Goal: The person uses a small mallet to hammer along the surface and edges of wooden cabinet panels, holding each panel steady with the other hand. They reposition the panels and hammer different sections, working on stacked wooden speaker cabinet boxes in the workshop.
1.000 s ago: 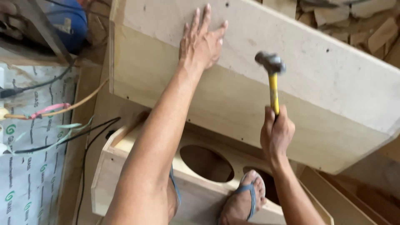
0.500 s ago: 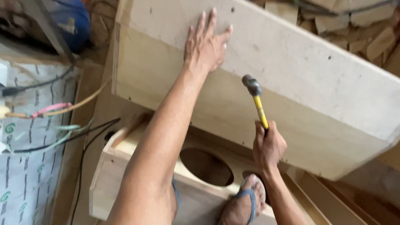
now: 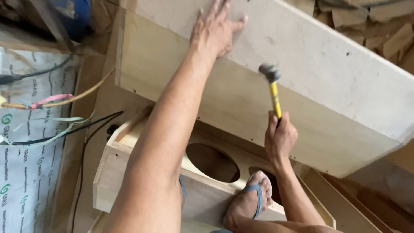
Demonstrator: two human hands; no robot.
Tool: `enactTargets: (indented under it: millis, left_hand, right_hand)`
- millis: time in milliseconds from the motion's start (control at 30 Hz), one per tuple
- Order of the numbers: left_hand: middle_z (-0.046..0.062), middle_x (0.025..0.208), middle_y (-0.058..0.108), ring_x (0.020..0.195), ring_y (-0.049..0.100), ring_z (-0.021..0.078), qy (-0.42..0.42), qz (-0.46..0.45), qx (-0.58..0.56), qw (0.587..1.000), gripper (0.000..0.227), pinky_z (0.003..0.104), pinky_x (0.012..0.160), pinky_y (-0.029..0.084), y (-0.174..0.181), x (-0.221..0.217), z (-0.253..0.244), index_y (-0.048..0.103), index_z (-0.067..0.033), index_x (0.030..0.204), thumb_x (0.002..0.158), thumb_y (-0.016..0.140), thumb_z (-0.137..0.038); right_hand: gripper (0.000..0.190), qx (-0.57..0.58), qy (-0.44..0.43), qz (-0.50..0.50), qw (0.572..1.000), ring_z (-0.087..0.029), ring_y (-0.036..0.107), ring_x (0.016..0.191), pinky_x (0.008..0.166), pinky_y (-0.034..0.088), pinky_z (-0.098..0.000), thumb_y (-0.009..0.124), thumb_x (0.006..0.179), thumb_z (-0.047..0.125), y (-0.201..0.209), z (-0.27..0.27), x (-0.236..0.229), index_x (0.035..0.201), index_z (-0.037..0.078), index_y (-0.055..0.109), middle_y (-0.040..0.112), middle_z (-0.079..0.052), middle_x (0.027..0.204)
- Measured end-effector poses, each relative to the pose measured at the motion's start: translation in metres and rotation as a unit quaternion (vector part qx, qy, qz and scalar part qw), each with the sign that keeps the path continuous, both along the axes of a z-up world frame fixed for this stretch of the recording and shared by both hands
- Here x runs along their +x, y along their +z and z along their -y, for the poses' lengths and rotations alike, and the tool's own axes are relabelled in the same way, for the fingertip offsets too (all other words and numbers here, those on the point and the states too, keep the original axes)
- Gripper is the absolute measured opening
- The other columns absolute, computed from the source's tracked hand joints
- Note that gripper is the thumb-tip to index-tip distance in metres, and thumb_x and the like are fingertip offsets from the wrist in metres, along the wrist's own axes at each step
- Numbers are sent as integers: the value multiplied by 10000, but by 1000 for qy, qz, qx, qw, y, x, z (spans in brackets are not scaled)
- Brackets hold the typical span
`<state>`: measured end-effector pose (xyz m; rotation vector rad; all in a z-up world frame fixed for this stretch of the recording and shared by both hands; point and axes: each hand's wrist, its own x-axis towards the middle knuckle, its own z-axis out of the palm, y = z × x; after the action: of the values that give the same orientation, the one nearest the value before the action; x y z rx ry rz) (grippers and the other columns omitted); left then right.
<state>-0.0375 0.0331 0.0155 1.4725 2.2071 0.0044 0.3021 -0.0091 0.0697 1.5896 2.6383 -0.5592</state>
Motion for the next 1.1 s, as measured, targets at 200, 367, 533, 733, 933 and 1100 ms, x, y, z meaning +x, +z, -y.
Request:
enactTargets:
  millis: [200, 367, 533, 733, 933, 1100]
  left_hand:
    - [76, 1661, 46, 1521, 21, 312, 25, 47, -60, 997, 957, 719, 1200, 198, 19, -1, -4, 464, -444, 1519, 738, 719, 46]
    - [59, 1660, 28, 1530, 52, 326, 45, 13, -45, 998, 878, 657, 1233, 144, 14, -4, -7, 428, -475, 1522, 849, 632, 51]
    - [48, 1672, 26, 1544, 49, 308, 36, 29, -55, 997, 838, 669, 1224, 186, 17, 0, -5, 441, -469, 1520, 833, 680, -52]
    - [93, 1678, -49, 1535, -11, 373, 17, 45, -114, 992, 951, 729, 1201, 120, 39, -8, -14, 346, -439, 1564, 816, 658, 58]
    - [129, 1694, 43, 1549, 118, 369, -83, 2, -175, 981, 1030, 710, 1176, 240, 48, -37, -26, 381, -475, 1528, 708, 868, -86]
    - [237, 1478, 504, 1277, 580, 449, -180, -27, -168, 969, 459, 676, 932, 489, 60, -68, 23, 683, -342, 1309, 882, 685, -173]
  right_hand:
    - [197, -37, -32, -289, 956, -171, 384, 535, 550, 359, -336, 498, 1068, 98, 60, -18, -37, 905, 9, 565, 492, -45, 657]
    - [348, -15, 58, -69, 996, -94, 348, 394, 303, 333, -271, 505, 1149, 280, -76, -23, -6, 879, 62, 486, 432, 21, 583]
    - [294, -64, -31, -29, 997, -472, 600, 606, 593, 444, -550, 510, 1068, 269, 8, -29, -28, 1059, 30, 681, 655, -245, 709]
    - [373, -132, 6, 44, 990, -205, 448, 381, 365, 421, -380, 464, 1146, 329, 0, -57, -21, 889, 59, 452, 500, -54, 540]
    - [406, -155, 45, 216, 963, -391, 679, 659, 588, 552, -518, 391, 1096, 475, 32, -93, -33, 962, 97, 457, 678, -173, 739]
    - [425, -186, 61, 293, 936, -470, 760, 901, 790, 604, -554, 330, 1074, 487, 58, -104, -51, 1017, 104, 504, 727, -251, 887]
